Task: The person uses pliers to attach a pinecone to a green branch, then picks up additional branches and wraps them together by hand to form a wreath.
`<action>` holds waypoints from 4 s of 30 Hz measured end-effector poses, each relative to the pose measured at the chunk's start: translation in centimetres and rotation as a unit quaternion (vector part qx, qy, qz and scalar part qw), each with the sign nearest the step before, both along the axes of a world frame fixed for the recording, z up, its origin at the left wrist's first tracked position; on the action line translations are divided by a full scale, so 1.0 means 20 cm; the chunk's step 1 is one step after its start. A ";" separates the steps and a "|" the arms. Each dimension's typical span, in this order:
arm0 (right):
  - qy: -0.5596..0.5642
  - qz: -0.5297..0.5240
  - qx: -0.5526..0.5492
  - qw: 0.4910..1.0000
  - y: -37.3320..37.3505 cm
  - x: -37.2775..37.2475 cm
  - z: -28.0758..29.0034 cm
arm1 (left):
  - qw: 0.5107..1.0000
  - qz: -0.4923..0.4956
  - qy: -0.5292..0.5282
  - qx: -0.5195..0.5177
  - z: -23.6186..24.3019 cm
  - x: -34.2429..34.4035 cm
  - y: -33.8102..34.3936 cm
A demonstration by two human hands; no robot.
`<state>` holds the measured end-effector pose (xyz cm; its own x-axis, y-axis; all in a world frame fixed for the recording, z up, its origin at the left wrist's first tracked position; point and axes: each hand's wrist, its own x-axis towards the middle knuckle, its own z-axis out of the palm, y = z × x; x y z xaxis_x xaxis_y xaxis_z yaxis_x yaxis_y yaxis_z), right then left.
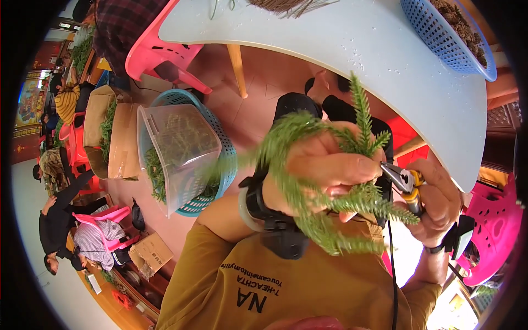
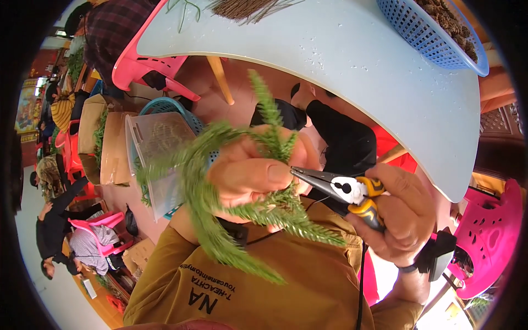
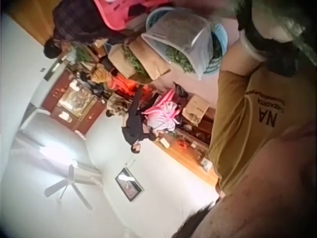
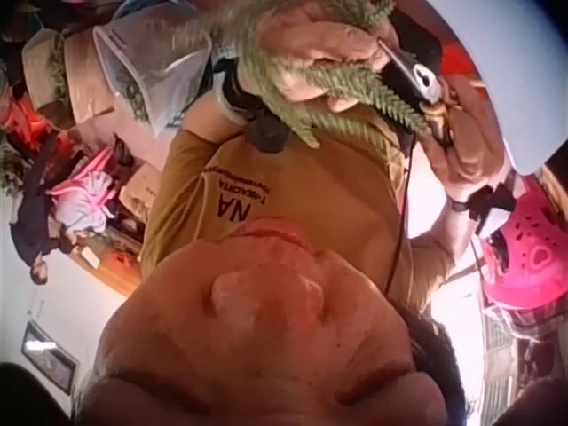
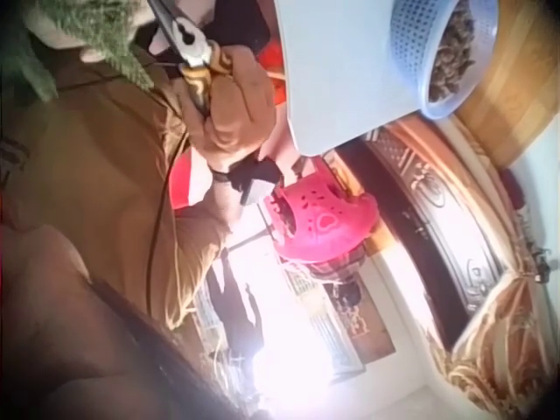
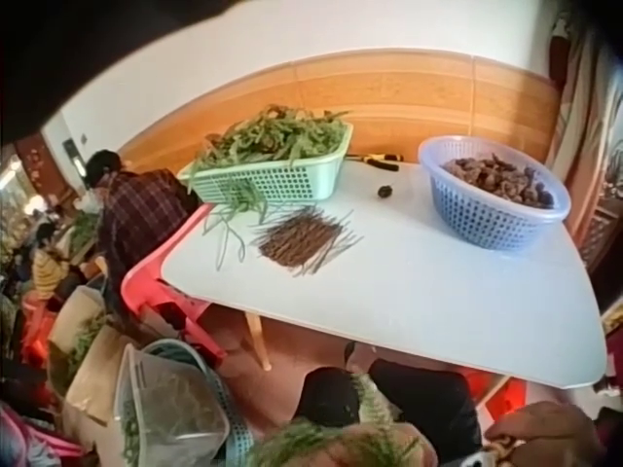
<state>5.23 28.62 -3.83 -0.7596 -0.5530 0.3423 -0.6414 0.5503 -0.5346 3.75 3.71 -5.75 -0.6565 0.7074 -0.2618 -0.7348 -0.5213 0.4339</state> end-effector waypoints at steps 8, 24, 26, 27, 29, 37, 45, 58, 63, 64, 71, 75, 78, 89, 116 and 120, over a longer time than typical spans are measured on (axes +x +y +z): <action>0.012 0.049 -0.028 0.998 0.06 -0.07 -0.05 | 0.995 0.098 0.008 -0.015 -0.03 0.02 0.06; -0.149 0.000 -0.079 0.986 0.00 0.11 0.07 | 0.784 0.283 0.482 -0.268 -0.04 0.05 0.04; -0.138 -0.004 -0.075 0.988 -0.02 0.11 0.08 | 0.776 0.293 0.487 -0.275 -0.04 0.05 0.03; -0.138 -0.004 -0.074 0.988 -0.02 0.11 0.08 | 0.767 0.303 0.491 -0.282 -0.04 0.06 0.03; -0.111 -0.001 -0.069 0.991 -0.03 0.11 0.08 | 0.759 0.312 0.494 -0.287 -0.04 0.07 0.04; -0.064 -0.007 -0.056 0.996 -0.08 0.14 0.06 | 0.725 0.368 0.503 -0.293 -0.05 0.06 0.08; -0.096 -0.014 -0.085 0.992 -0.08 0.21 0.05 | 0.578 0.388 0.606 -0.385 -0.07 0.08 0.07; -0.030 -0.030 -0.055 0.998 -0.07 0.17 0.00 | 0.584 0.389 0.604 -0.378 -0.04 0.04 0.07; -0.036 -0.017 -0.030 0.999 0.01 0.13 -0.02 | 0.827 0.265 0.437 -0.233 -0.02 0.05 0.08; -0.022 -0.015 -0.030 0.999 0.01 0.12 -0.02 | 0.886 0.231 0.361 -0.179 -0.01 0.06 0.08; 0.006 0.002 -0.019 1.000 0.03 0.07 -0.04 | 0.971 0.156 0.142 -0.113 0.02 0.08 0.06; -0.080 0.016 -0.102 0.991 0.02 0.07 -0.06 | 0.935 0.261 0.194 -0.139 0.01 0.10 0.13; -0.146 0.019 -0.132 0.980 0.04 0.09 -0.04 | 0.878 0.319 0.297 -0.198 -0.02 0.09 0.12; -0.108 0.002 -0.073 0.992 -0.02 0.12 0.05 | 0.720 0.337 0.499 -0.344 -0.02 0.08 0.06; -0.134 0.049 -0.144 0.979 0.09 0.00 -0.08 | 0.942 0.197 0.243 -0.122 0.00 0.09 0.08; -0.034 0.111 -0.089 0.989 0.10 -0.08 -0.04 | 0.994 -0.051 0.084 -0.054 0.00 0.02 0.00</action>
